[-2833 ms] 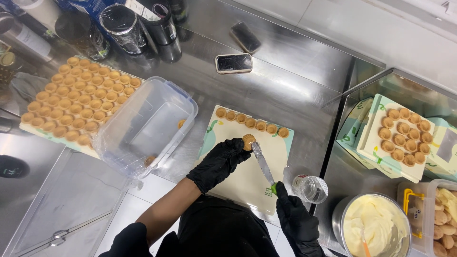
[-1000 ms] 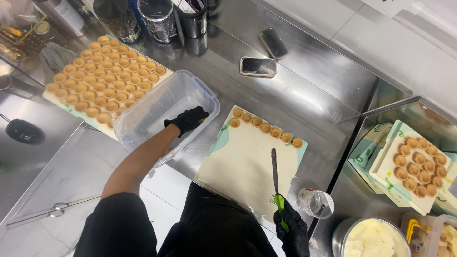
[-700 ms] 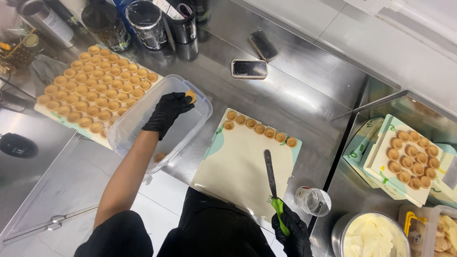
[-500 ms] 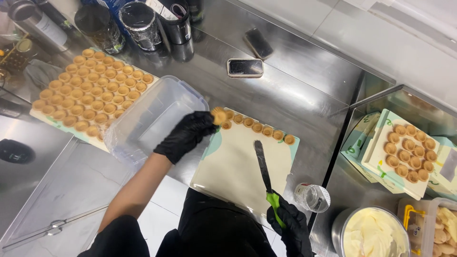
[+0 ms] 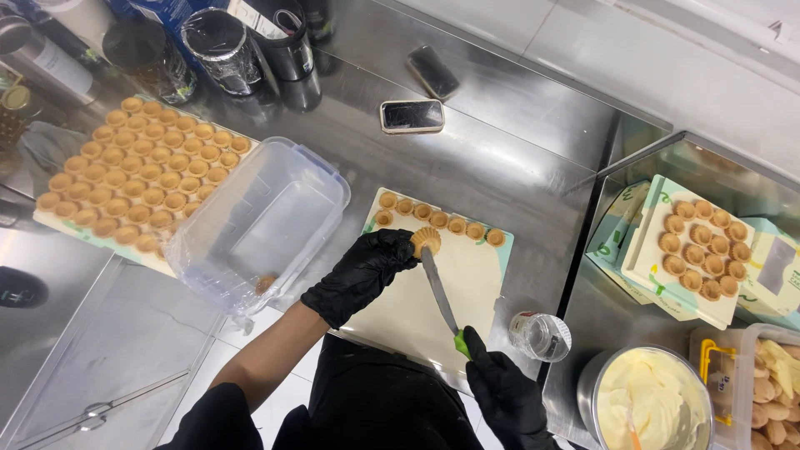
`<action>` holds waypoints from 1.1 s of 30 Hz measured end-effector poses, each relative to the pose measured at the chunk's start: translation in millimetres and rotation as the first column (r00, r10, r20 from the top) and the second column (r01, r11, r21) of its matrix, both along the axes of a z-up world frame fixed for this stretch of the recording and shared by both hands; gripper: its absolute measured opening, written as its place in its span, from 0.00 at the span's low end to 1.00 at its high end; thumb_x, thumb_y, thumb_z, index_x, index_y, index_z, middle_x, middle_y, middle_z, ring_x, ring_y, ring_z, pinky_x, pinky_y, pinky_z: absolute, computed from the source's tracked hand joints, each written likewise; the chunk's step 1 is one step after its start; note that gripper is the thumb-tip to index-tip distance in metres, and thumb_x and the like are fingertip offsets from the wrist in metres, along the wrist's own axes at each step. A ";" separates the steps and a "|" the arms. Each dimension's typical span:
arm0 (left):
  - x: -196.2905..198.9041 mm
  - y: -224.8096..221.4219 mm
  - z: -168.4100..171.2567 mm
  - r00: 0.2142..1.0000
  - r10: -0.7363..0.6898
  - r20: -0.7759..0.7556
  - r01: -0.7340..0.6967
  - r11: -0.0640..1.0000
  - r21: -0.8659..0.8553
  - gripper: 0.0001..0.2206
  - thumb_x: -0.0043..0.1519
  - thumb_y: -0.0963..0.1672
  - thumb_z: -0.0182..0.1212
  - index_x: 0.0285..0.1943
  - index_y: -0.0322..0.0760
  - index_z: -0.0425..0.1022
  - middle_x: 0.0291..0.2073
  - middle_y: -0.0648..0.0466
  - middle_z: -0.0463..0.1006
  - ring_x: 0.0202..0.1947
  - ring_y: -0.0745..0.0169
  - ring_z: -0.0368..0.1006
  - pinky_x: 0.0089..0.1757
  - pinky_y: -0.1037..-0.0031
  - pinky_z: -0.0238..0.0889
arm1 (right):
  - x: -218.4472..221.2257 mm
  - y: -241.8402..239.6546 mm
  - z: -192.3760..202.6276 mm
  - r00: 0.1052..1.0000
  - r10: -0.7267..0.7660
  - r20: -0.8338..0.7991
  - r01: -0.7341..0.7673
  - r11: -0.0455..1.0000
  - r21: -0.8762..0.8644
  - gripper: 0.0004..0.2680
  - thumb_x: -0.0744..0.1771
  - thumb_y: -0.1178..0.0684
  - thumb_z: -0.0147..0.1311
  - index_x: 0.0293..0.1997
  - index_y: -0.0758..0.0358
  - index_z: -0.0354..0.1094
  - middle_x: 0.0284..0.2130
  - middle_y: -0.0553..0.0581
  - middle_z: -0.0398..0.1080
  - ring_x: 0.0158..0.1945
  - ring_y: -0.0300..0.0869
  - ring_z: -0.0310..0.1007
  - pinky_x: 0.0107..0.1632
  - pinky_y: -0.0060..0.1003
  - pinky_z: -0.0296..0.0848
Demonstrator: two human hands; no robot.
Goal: The recorder is placing small tart shells onto a tray and applying a cream or glaze using a spatula.
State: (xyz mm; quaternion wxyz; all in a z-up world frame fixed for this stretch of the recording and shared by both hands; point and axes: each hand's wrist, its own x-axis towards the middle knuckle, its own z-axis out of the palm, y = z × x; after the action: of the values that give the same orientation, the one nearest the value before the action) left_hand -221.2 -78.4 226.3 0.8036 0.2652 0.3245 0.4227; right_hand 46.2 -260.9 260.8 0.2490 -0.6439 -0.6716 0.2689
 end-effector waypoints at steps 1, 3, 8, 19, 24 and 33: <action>-0.5 -1.9 3.3 1.000 0.012 0.006 -0.012 1.000 -0.013 0.09 0.65 0.43 0.64 0.50 0.31 0.78 0.41 0.56 0.80 0.44 0.67 0.76 0.52 0.74 0.72 | 11.5 -3.3 -9.2 0.988 0.012 -0.157 -0.026 0.996 -0.089 0.20 0.65 0.55 0.60 0.67 0.52 0.70 0.25 0.50 0.71 0.27 0.34 0.70 0.34 0.29 0.71; 1.0 -5.2 1.5 0.999 0.011 0.031 -0.009 0.999 -0.042 0.10 0.65 0.43 0.63 0.50 0.31 0.78 0.42 0.56 0.80 0.44 0.67 0.76 0.51 0.74 0.71 | 33.1 -13.8 -36.5 0.863 -0.124 -0.490 -0.007 0.967 -0.256 0.19 0.66 0.57 0.59 0.66 0.59 0.70 0.26 0.51 0.72 0.24 0.31 0.63 0.30 0.26 0.64; 8.9 -14.3 -1.8 0.997 -0.015 0.073 0.024 0.992 -0.127 0.11 0.65 0.44 0.63 0.50 0.32 0.78 0.42 0.56 0.79 0.45 0.65 0.75 0.49 0.77 0.69 | 24.8 1.0 -21.4 0.387 -0.641 -0.663 0.107 0.745 -0.658 0.16 0.64 0.58 0.52 0.57 0.73 0.69 0.24 0.59 0.76 0.19 0.40 0.68 0.20 0.31 0.58; 14.1 0.1 -47.8 0.996 0.092 0.006 -0.088 0.965 -0.247 0.12 0.62 0.44 0.65 0.51 0.33 0.79 0.40 0.55 0.80 0.41 0.67 0.76 0.37 0.81 0.68 | 52.5 -12.4 -67.4 0.388 -0.511 -0.767 0.006 0.834 -0.552 0.20 0.68 0.47 0.49 0.57 0.78 0.69 0.13 0.54 0.62 0.11 0.33 0.50 0.14 0.29 0.48; 25.3 11.9 -139.5 0.665 0.485 -0.568 -0.014 0.768 0.640 0.10 0.63 0.45 0.67 0.48 0.36 0.79 0.36 0.52 0.78 0.36 0.60 0.76 0.36 0.72 0.68 | 57.1 -25.5 -80.2 0.275 -0.542 -0.794 0.048 0.833 -0.552 0.22 0.68 0.45 0.49 0.59 0.80 0.67 0.12 0.52 0.60 0.10 0.33 0.50 0.15 0.28 0.49; 30.8 49.7 -261.6 -0.198 0.778 -0.596 0.755 0.509 0.414 0.21 0.58 0.43 0.59 0.61 0.34 0.72 0.31 0.53 0.76 0.23 0.58 0.74 0.19 0.62 0.63 | 39.9 -21.9 -60.4 0.362 -0.586 -0.725 0.111 0.799 -0.590 0.23 0.67 0.43 0.49 0.57 0.80 0.68 0.12 0.51 0.60 0.10 0.34 0.51 0.15 0.29 0.51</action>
State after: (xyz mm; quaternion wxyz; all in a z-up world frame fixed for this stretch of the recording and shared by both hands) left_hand -190.3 -28.8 -35.2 -0.0716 0.8248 0.5445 0.1345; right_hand 86.1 -282.8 200.4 0.4592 -0.5751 -0.2003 0.6468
